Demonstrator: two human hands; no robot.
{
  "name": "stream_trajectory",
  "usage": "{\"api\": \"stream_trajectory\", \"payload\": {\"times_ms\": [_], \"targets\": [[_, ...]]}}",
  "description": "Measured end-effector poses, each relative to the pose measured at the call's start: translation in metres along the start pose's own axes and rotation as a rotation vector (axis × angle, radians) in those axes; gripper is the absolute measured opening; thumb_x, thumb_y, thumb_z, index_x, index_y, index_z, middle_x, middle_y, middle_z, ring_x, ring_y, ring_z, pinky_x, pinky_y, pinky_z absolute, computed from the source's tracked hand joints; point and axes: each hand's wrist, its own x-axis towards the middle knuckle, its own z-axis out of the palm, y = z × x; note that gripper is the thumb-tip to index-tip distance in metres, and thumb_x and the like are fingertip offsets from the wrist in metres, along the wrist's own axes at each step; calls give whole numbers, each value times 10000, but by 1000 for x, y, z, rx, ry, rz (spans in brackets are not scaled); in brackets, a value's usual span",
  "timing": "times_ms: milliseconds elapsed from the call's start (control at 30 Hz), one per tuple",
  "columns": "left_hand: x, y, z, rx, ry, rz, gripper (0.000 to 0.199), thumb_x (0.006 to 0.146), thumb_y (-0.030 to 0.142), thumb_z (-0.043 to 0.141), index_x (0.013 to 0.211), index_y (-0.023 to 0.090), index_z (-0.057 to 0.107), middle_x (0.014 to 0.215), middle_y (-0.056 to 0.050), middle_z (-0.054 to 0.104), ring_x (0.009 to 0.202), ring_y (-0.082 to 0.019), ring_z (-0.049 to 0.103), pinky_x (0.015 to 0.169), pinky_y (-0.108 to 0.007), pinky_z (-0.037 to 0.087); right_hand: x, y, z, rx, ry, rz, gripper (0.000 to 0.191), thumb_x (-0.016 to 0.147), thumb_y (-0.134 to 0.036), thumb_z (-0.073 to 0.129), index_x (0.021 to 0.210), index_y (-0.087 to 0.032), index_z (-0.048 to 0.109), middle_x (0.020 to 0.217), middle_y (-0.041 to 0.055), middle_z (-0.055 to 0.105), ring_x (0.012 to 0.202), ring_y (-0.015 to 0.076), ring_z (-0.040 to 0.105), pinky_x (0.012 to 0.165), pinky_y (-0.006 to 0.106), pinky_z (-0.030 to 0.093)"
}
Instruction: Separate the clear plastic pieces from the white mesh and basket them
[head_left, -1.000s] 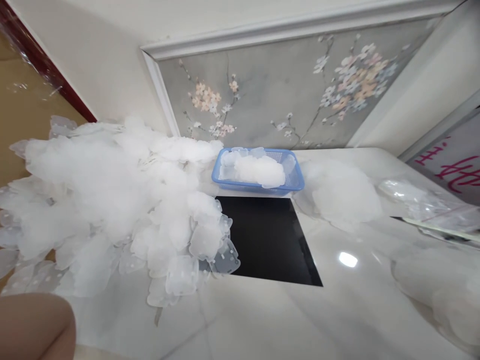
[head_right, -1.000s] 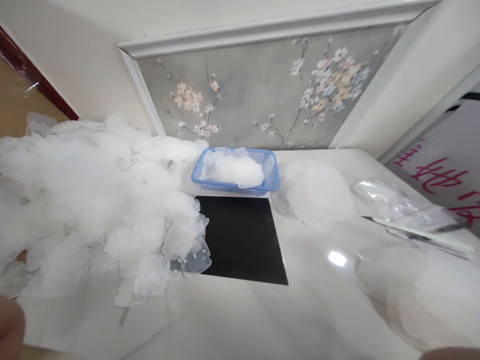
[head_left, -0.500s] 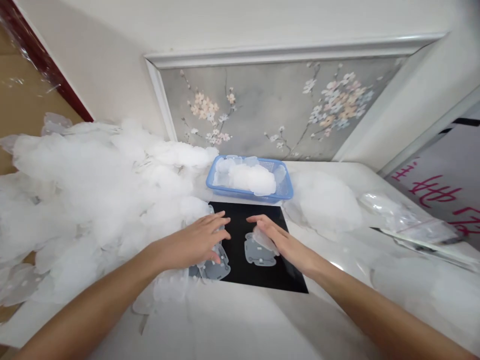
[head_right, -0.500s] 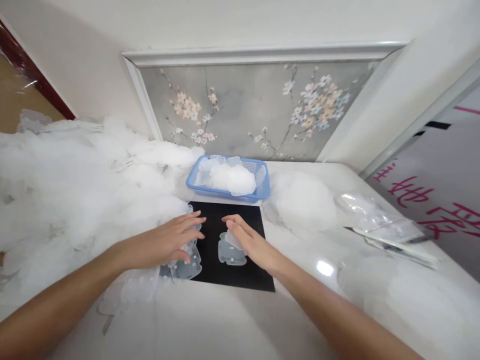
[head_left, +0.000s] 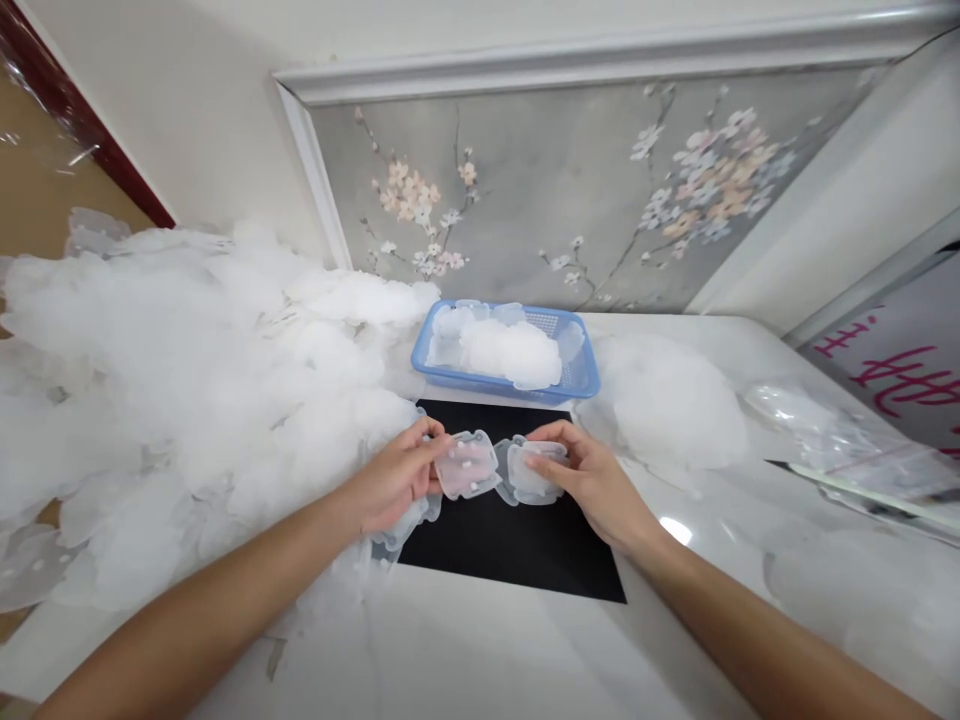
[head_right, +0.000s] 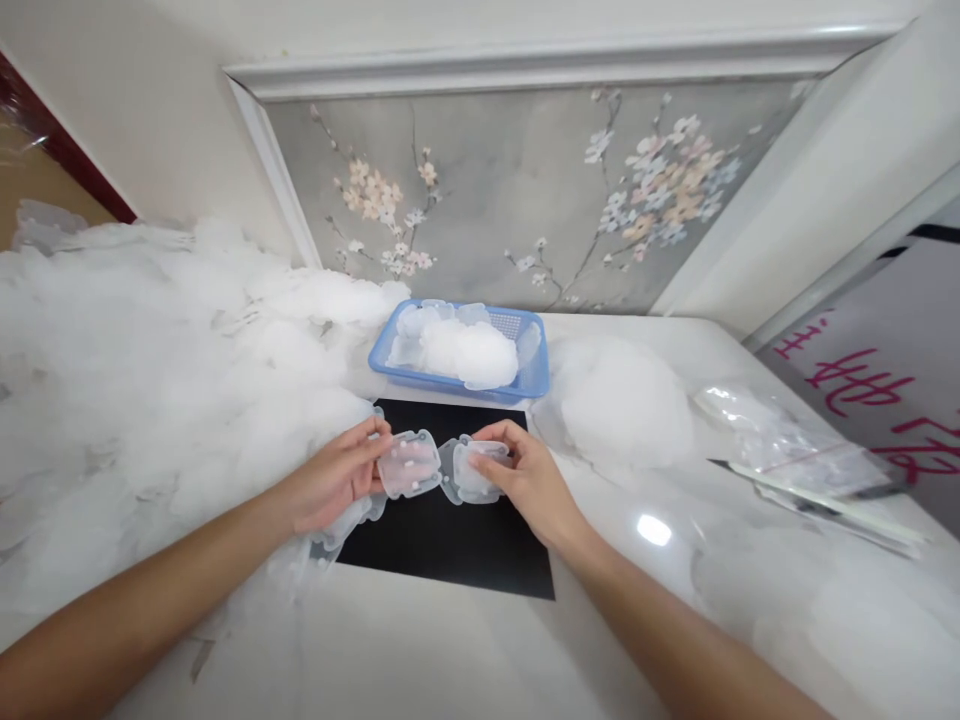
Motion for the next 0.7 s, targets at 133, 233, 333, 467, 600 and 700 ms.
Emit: {"api": "stream_trajectory", "payload": {"times_ms": [133,233,333,467,600,700], "targets": [[2,5,-4,-129,4,-50,225,883,391,688,886,216,547,820,6,639,807,-183,720,798,-350,599,-5,-3,-2,-103,89,-120,188,812,-363,650,778,-217,537,793,14,629,646,151,546,576,277,430],[4,6,-6,-186,0,-71,201,941,402,604,960,203,590,812,-7,657,815,-205,740,784,-369,614,-11,-6,-3,-285,34,-292,74,884,-297,533,887,-230,565,760,11,601,620,152,549,558,277,450],[5,5,-5,-215,-21,-80,227,959,416,571,986,193,602,844,-32,698,834,-228,756,785,-379,613,-16,-5,3,-579,-58,-529,274,867,-294,610,1138,-248,612,889,41,593,703,178,598,611,310,517],[2,4,-2,-189,-64,-94,307,953,491,560,1060,204,579,981,-78,749,907,-243,758,851,-396,588,-20,-7,18,-731,-100,-673,289,930,-282,556,1194,-303,671,1210,110,582,740,174,600,692,368,552],[0,5,-8,291,17,164,273,996,434,481,1190,245,515,1136,-95,741,1062,-237,709,982,-437,523,-21,-17,23,-328,-90,-314,279,960,-435,540,848,-221,680,892,64,644,550,117,475,513,276,439],[1,7,-17,930,94,383,242,965,287,490,1180,247,593,1290,-91,679,1244,-275,600,1094,-493,427,-18,-22,18,17,-123,31,370,870,-576,637,845,-207,624,545,-59,423,436,77,276,407,221,222]]}}
